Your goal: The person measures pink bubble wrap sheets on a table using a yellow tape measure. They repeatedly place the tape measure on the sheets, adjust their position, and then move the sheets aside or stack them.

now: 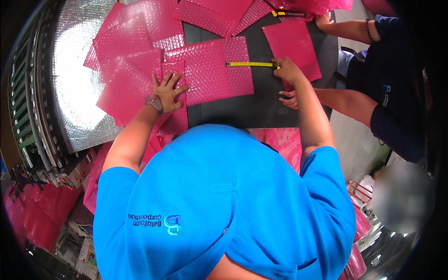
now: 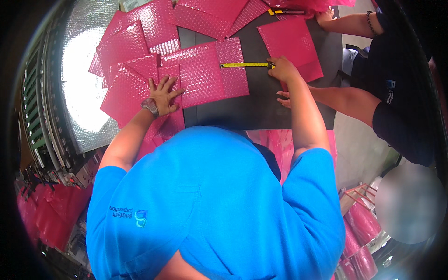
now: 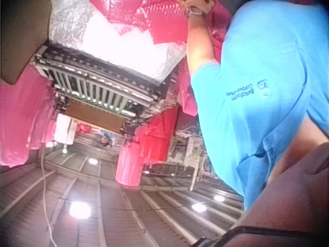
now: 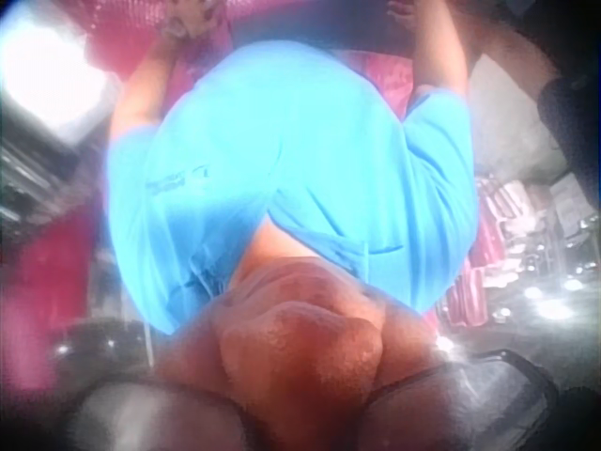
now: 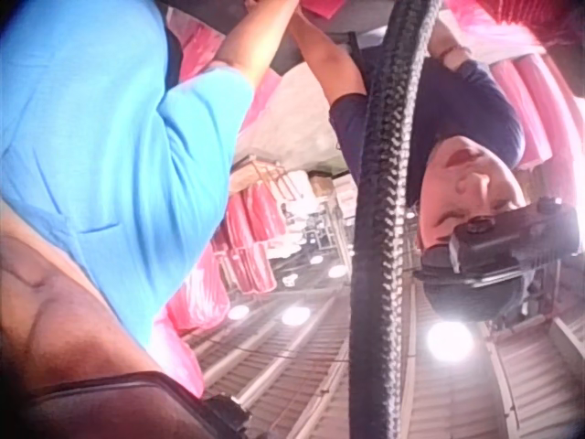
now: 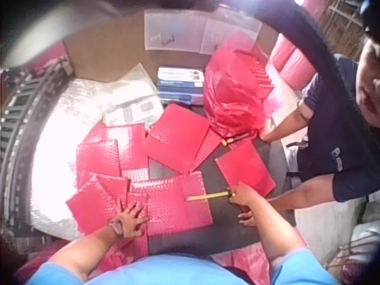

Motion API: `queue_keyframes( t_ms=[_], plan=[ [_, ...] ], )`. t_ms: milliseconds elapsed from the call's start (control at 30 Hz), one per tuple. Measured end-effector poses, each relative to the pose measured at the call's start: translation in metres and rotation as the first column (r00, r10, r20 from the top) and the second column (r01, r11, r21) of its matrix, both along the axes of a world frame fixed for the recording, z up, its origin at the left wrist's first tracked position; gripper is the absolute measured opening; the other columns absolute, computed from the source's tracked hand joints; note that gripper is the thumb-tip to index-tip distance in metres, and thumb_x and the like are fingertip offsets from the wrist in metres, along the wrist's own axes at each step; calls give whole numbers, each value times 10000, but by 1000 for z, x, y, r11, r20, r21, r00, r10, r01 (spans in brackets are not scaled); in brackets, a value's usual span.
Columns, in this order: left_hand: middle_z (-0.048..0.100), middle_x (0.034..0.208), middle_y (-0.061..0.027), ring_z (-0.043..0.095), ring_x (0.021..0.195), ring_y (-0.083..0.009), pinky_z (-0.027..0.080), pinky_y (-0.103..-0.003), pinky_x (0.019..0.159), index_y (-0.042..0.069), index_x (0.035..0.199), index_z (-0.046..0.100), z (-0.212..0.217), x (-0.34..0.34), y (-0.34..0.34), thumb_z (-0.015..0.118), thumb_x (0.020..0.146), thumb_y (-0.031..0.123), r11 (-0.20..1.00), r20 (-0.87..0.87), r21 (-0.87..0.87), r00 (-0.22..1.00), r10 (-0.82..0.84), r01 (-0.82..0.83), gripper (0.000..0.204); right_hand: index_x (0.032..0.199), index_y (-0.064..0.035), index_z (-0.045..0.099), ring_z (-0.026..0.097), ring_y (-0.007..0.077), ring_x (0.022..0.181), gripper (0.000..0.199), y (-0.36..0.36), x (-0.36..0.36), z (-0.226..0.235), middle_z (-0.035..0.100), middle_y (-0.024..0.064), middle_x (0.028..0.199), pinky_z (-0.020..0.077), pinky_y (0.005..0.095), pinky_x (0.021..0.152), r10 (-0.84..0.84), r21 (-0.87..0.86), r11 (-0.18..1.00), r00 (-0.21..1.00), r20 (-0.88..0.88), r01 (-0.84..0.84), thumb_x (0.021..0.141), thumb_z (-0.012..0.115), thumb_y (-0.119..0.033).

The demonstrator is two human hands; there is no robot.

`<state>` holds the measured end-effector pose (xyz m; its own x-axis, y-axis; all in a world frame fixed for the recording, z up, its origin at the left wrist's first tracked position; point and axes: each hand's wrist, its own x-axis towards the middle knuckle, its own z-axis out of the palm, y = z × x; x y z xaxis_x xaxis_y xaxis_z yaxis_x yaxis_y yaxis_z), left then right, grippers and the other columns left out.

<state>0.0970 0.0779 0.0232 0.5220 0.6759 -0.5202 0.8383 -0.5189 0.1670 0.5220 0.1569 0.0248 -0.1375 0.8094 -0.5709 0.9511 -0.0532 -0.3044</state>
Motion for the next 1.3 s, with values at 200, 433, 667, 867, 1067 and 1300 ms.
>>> queue_keyframes(
  t_ms=[200,433,667,867,1067,1300],
  plan=[
    [191,1417,-63,127,1323,-303,46,-722,931,346,1255,424,3,3,4,574,690,437,1000,-5,-6,1000,-4,4,592,1162,-154,550,533,329,981,541,3,0,-3,540,183,1046,431,385,865,40,20,999,999,23,-40,626,611,-203],
    [180,1422,-58,108,1329,-298,33,-719,934,340,1257,426,0,3,2,564,697,444,1000,-8,-16,1000,10,-11,585,1164,-159,547,536,327,977,548,6,-2,-1,538,181,1056,431,385,865,74,19,997,997,35,-75,625,620,-216],
    [152,1433,-69,91,1331,-310,25,-704,952,377,1279,378,1,4,4,604,673,421,999,-38,-41,999,7,-8,649,1183,-185,534,524,332,1005,561,6,1,-9,519,163,1092,427,386,876,43,8,999,997,63,-44,632,636,-205],
    [151,1434,-63,85,1332,-309,20,-702,954,372,1275,386,1,5,3,606,669,423,999,-36,-46,999,14,-16,647,1187,-199,530,521,330,1018,567,5,0,-8,505,159,1108,426,385,883,29,0,1000,998,62,-29,632,646,-203],
    [204,1410,-68,136,1317,-311,41,-701,954,353,1248,422,-1,5,3,606,676,444,1000,4,2,1000,22,-22,608,1167,-163,540,511,322,1038,531,3,7,-10,500,162,1115,420,390,886,64,79,995,998,-4,-64,647,636,-199],
    [303,1351,-71,217,1282,-320,95,-683,959,325,1189,483,-10,22,5,590,724,407,976,119,83,974,193,-203,484,1190,-149,493,448,365,1102,572,-31,-26,21,485,176,1161,384,406,900,-396,225,913,874,282,341,689,654,-372]
  ],
)
